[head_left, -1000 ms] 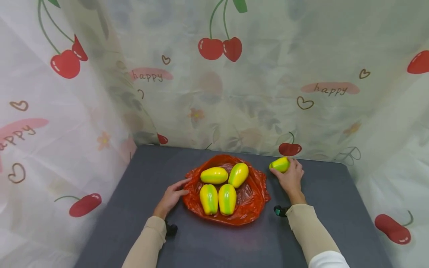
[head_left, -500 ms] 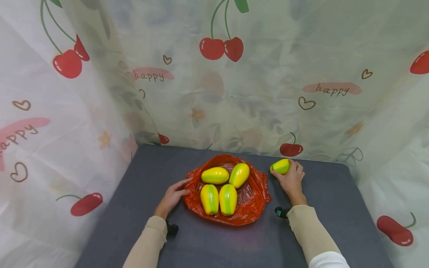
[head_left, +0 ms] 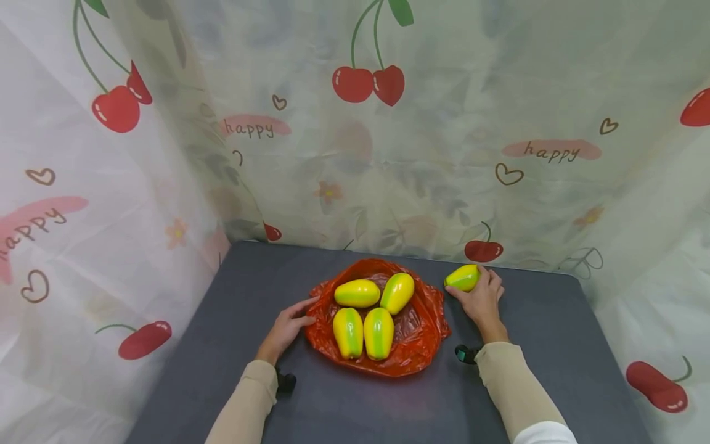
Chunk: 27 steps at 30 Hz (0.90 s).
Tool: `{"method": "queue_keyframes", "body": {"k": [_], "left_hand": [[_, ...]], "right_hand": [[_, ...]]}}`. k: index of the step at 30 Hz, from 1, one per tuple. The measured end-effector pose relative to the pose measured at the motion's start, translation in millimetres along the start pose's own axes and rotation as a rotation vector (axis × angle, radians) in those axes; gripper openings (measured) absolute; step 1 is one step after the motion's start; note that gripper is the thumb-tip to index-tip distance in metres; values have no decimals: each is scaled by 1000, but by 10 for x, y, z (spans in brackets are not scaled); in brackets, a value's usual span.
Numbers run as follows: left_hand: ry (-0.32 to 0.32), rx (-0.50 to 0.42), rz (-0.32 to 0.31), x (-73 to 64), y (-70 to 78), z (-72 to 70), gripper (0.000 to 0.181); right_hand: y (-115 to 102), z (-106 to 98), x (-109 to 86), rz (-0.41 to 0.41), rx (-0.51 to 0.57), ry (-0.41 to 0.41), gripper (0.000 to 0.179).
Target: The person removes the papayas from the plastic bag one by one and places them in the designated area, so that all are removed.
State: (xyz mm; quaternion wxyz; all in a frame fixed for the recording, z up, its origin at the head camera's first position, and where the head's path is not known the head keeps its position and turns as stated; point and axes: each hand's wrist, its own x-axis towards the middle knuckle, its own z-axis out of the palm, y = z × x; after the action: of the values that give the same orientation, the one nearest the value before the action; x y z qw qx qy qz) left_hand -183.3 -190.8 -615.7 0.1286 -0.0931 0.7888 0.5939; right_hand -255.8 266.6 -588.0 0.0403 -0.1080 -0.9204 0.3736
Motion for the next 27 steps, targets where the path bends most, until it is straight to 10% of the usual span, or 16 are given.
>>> {"method": "queue_keyframes", "body": {"k": [27], "left_hand": [[3, 5, 18, -3, -28, 1, 48]], "right_hand": [[-208, -173, -128, -168, -318, -140, 105]]}}
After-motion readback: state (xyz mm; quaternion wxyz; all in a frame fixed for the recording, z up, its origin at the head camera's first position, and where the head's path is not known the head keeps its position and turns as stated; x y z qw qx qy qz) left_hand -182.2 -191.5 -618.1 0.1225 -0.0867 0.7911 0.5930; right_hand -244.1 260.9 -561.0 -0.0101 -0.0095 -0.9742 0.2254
